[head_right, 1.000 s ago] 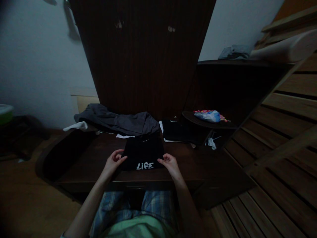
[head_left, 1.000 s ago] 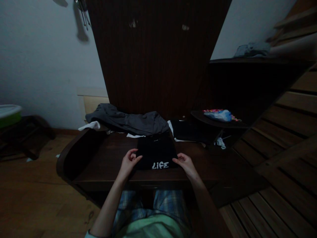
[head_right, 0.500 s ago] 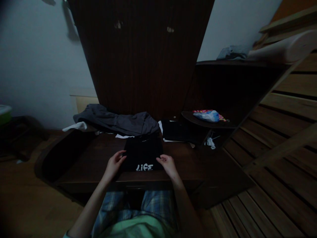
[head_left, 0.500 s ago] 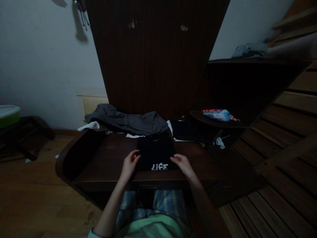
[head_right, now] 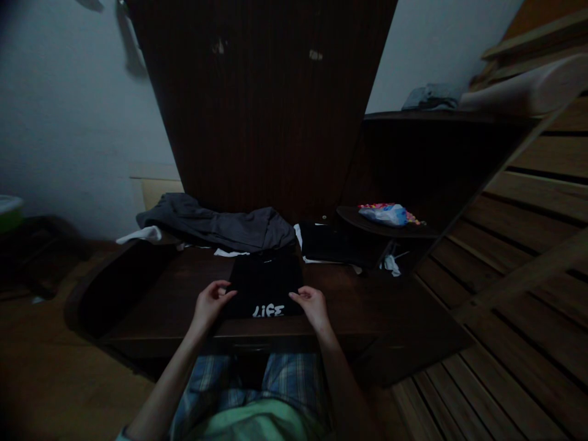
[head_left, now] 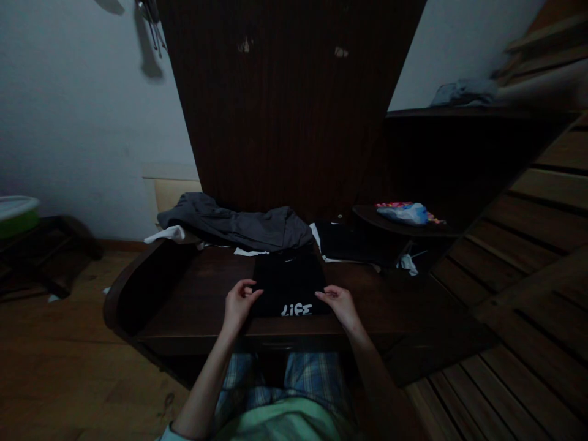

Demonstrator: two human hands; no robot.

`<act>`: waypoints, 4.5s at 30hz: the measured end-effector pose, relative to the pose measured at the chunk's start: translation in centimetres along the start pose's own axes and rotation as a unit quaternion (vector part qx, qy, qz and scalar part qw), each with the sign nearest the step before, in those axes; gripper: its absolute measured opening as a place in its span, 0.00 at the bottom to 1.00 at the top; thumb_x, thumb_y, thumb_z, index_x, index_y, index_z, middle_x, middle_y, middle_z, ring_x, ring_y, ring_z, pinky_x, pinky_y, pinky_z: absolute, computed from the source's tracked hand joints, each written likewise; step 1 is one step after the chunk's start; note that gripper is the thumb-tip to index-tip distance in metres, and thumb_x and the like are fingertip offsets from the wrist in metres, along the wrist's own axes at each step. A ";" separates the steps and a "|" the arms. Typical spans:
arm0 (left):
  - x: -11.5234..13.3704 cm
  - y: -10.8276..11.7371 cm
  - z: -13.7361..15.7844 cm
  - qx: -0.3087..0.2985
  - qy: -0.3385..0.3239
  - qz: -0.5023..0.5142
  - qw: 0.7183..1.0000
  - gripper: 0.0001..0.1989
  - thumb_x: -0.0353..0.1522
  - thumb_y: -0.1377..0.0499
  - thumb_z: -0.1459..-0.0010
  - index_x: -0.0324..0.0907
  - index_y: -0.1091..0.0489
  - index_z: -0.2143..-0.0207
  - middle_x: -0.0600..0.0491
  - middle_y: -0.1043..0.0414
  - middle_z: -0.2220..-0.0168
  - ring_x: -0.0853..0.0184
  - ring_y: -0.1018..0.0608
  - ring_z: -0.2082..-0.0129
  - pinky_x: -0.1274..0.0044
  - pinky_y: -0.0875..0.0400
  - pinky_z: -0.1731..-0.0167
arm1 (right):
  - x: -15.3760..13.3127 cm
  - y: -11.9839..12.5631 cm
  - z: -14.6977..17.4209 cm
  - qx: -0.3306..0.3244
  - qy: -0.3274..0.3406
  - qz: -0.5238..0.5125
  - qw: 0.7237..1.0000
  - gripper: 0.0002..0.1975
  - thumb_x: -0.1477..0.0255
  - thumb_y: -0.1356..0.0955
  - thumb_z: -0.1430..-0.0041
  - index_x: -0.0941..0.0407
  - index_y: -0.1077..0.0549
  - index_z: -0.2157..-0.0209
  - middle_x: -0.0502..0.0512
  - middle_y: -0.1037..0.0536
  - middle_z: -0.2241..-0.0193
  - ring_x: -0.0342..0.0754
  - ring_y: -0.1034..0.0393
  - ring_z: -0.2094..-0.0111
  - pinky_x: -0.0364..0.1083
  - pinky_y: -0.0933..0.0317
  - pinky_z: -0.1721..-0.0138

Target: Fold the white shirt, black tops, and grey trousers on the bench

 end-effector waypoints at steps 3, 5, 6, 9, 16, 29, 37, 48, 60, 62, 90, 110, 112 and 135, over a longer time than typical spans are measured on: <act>-0.1 0.2 -0.1 0.018 -0.004 0.002 1.000 0.18 0.38 0.34 0.71 0.39 0.32 0.75 0.63 0.43 0.86 0.76 0.38 0.84 0.82 0.44 0.81 | -0.1 0.2 0.0 0.019 0.016 0.005 1.000 0.23 0.53 0.28 0.76 0.57 0.35 0.86 0.46 0.36 0.87 0.41 0.43 0.82 0.42 0.48 0.78; -0.1 0.1 -0.1 0.016 -0.007 -0.001 1.000 0.18 0.38 0.35 0.70 0.39 0.32 0.74 0.63 0.44 0.86 0.76 0.38 0.84 0.82 0.44 0.81 | -0.3 0.4 0.0 0.040 0.027 0.010 0.999 0.23 0.52 0.28 0.76 0.56 0.37 0.87 0.44 0.38 0.88 0.40 0.45 0.83 0.42 0.50 0.80; -0.1 0.1 -0.1 0.007 -0.008 -0.002 1.000 0.18 0.38 0.35 0.69 0.39 0.33 0.73 0.63 0.43 0.85 0.75 0.38 0.84 0.82 0.44 0.81 | -0.4 0.5 0.1 0.048 0.032 0.012 0.998 0.24 0.52 0.28 0.75 0.56 0.38 0.87 0.44 0.39 0.88 0.39 0.46 0.83 0.41 0.50 0.80; 0.1 0.1 0.5 -0.038 -0.015 -0.013 0.999 0.20 0.40 0.37 0.64 0.40 0.34 0.67 0.62 0.41 0.82 0.74 0.36 0.81 0.82 0.42 0.79 | -0.8 0.7 0.2 0.030 0.031 0.006 0.999 0.24 0.50 0.30 0.73 0.55 0.37 0.84 0.45 0.39 0.87 0.40 0.46 0.83 0.41 0.51 0.81; 0.8 1.0 3.4 -0.191 -0.016 -0.064 0.979 0.33 0.37 0.39 0.58 0.43 0.43 0.47 0.60 0.37 0.76 0.73 0.33 0.77 0.81 0.38 0.73 | -0.7 1.6 1.9 -0.120 0.009 0.024 0.992 0.21 0.52 0.31 0.63 0.56 0.32 0.76 0.47 0.34 0.81 0.41 0.40 0.79 0.41 0.45 0.78; 1.4 0.7 4.2 -0.249 0.015 -0.038 0.968 0.28 0.34 0.41 0.55 0.40 0.38 0.49 0.56 0.30 0.75 0.71 0.29 0.72 0.80 0.35 0.67 | -0.5 1.2 2.9 -0.194 0.008 0.007 0.981 0.18 0.63 0.28 0.64 0.55 0.27 0.67 0.54 0.23 0.68 0.51 0.30 0.63 0.51 0.38 0.58; 0.9 1.4 3.4 -0.144 0.037 -0.015 0.989 0.22 0.36 0.37 0.63 0.41 0.34 0.62 0.57 0.29 0.78 0.68 0.26 0.75 0.79 0.35 0.73 | 0.0 2.4 2.3 -0.110 -0.025 -0.021 0.993 0.20 0.62 0.25 0.73 0.57 0.26 0.74 0.55 0.23 0.75 0.50 0.29 0.71 0.49 0.37 0.65; 0.7 1.9 2.8 -0.058 0.056 0.028 0.996 0.21 0.34 0.33 0.74 0.40 0.39 0.75 0.62 0.35 0.85 0.76 0.34 0.85 0.83 0.41 0.81 | -0.8 3.8 2.1 0.000 -0.010 -0.022 1.000 0.20 0.62 0.24 0.80 0.57 0.31 0.81 0.48 0.31 0.83 0.43 0.38 0.79 0.43 0.43 0.76; 0.8 2.3 2.6 -0.026 0.026 0.068 0.997 0.21 0.37 0.35 0.68 0.39 0.36 0.69 0.64 0.39 0.84 0.77 0.37 0.84 0.84 0.43 0.80 | -0.7 4.2 1.9 0.042 0.003 -0.126 0.991 0.20 0.61 0.24 0.77 0.56 0.32 0.82 0.46 0.33 0.83 0.41 0.40 0.78 0.42 0.44 0.75; 0.8 2.3 2.5 -0.018 0.018 0.055 0.998 0.21 0.37 0.35 0.68 0.40 0.36 0.69 0.64 0.40 0.84 0.77 0.37 0.84 0.84 0.43 0.80 | -0.7 4.1 1.9 0.029 0.003 -0.122 0.992 0.19 0.62 0.24 0.76 0.56 0.32 0.81 0.47 0.32 0.82 0.42 0.39 0.77 0.42 0.44 0.74; 0.6 0.4 2.3 -0.145 0.011 -0.062 0.987 0.23 0.40 0.41 0.60 0.37 0.33 0.61 0.62 0.42 0.83 0.76 0.39 0.84 0.83 0.47 0.82 | -0.4 2.0 1.5 -0.108 -0.011 0.005 0.994 0.24 0.58 0.29 0.64 0.56 0.30 0.64 0.49 0.26 0.80 0.45 0.33 0.76 0.44 0.43 0.70; 0.2 0.8 1.8 -0.087 0.015 -0.054 0.995 0.21 0.45 0.40 0.63 0.39 0.33 0.70 0.63 0.43 0.85 0.75 0.38 0.84 0.82 0.45 0.82 | -1.1 3.3 1.8 -0.009 -0.024 -0.110 0.994 0.16 0.61 0.27 0.67 0.55 0.31 0.76 0.48 0.31 0.82 0.43 0.38 0.77 0.42 0.45 0.75; 0.1 0.8 1.2 -0.107 0.033 -0.048 0.993 0.21 0.45 0.41 0.61 0.39 0.33 0.69 0.62 0.42 0.85 0.75 0.37 0.84 0.83 0.45 0.83 | -1.3 3.3 1.4 -0.026 -0.042 -0.111 0.993 0.16 0.59 0.29 0.64 0.55 0.31 0.75 0.50 0.29 0.80 0.43 0.37 0.77 0.41 0.45 0.77; 1.1 -0.7 -0.7 -0.070 -0.082 -0.172 0.979 0.10 0.31 0.47 0.51 0.42 0.31 0.65 0.52 0.27 0.68 0.65 0.25 0.66 0.76 0.34 0.65 | -0.5 0.4 -3.2 -0.042 -0.011 -0.010 0.999 0.19 0.61 0.30 0.69 0.55 0.32 0.72 0.44 0.32 0.87 0.39 0.43 0.85 0.40 0.52 0.83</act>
Point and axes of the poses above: each hand's wrist, its own z-axis away from the middle knuckle, its own y-axis out of the back of the hand, x = y × z, the point moved 6 cm from there along -z, towards the middle knuckle
